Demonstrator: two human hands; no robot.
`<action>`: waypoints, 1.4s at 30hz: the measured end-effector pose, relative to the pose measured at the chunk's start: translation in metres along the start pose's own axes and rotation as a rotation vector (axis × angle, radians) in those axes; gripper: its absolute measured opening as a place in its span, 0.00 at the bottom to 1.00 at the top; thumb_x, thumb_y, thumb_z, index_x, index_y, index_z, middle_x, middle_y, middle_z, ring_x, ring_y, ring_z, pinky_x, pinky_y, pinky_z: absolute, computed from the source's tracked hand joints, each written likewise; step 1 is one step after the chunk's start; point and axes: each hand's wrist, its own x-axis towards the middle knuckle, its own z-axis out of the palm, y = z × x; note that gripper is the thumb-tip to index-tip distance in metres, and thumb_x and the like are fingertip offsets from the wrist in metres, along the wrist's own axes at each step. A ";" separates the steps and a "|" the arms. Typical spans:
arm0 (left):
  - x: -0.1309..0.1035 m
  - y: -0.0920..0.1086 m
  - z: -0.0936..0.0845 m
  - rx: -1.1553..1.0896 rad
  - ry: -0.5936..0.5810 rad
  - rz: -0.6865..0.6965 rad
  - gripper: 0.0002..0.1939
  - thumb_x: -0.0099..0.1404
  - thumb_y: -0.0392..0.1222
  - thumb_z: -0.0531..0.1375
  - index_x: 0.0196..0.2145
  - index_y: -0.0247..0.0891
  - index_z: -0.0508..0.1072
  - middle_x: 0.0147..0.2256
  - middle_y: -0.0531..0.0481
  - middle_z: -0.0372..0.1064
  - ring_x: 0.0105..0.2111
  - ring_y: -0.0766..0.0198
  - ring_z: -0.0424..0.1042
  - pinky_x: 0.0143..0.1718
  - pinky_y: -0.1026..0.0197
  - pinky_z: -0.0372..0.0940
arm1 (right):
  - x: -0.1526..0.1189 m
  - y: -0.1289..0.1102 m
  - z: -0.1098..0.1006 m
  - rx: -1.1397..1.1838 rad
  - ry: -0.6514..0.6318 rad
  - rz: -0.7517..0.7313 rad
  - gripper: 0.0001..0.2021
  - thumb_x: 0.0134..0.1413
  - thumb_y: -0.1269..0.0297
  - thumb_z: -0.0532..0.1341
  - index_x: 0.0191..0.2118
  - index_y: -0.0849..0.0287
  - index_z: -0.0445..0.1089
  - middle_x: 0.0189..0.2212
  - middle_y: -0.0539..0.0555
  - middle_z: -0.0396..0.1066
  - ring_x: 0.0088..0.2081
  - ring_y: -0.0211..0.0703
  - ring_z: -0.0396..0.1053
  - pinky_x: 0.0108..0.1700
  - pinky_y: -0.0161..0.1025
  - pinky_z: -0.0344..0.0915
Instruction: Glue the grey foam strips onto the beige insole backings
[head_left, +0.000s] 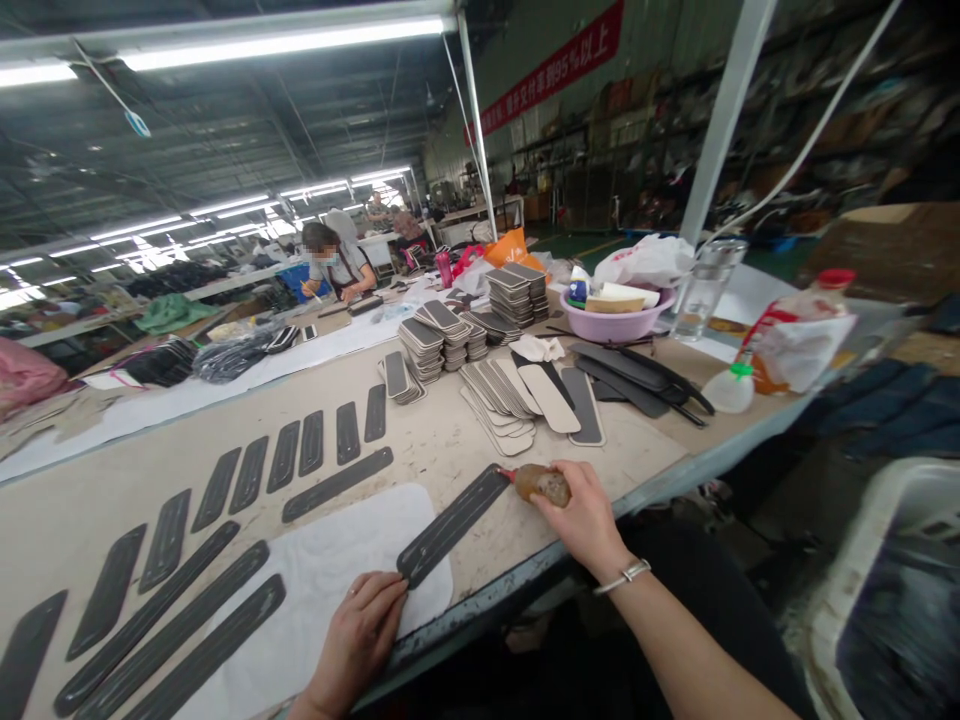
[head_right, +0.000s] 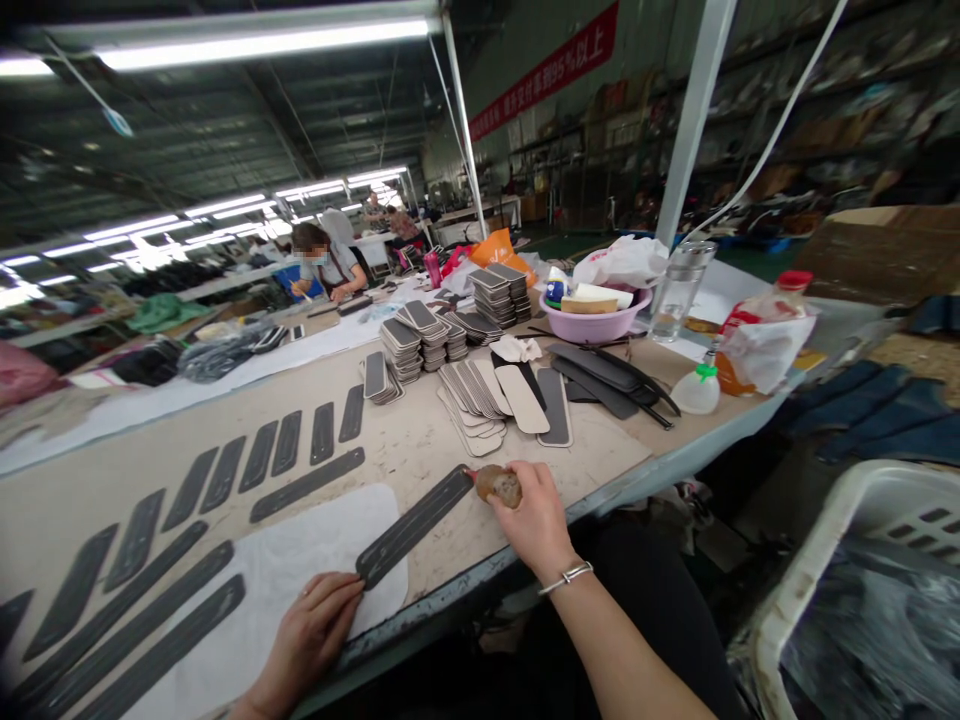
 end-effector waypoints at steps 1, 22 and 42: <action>0.000 0.000 0.000 0.000 0.000 0.000 0.11 0.62 0.34 0.56 0.43 0.39 0.72 0.40 0.45 0.71 0.41 0.61 0.69 0.43 0.57 0.68 | 0.000 0.000 0.000 -0.007 -0.002 0.004 0.18 0.43 0.62 0.64 0.42 0.56 0.64 0.38 0.55 0.64 0.40 0.47 0.66 0.45 0.45 0.65; 0.004 0.003 0.000 0.010 0.007 -0.009 0.10 0.62 0.34 0.56 0.42 0.39 0.72 0.39 0.46 0.72 0.39 0.62 0.70 0.43 0.58 0.68 | -0.011 -0.014 -0.022 -0.033 -0.055 -0.034 0.16 0.43 0.66 0.63 0.42 0.56 0.64 0.38 0.54 0.65 0.42 0.48 0.65 0.46 0.45 0.64; 0.005 0.010 -0.005 -0.049 -0.014 -0.073 0.11 0.64 0.35 0.54 0.41 0.40 0.73 0.38 0.45 0.72 0.38 0.61 0.70 0.42 0.56 0.68 | -0.051 -0.081 0.028 0.373 -0.373 -0.096 0.18 0.36 0.76 0.65 0.37 0.55 0.65 0.36 0.51 0.64 0.39 0.44 0.64 0.42 0.41 0.64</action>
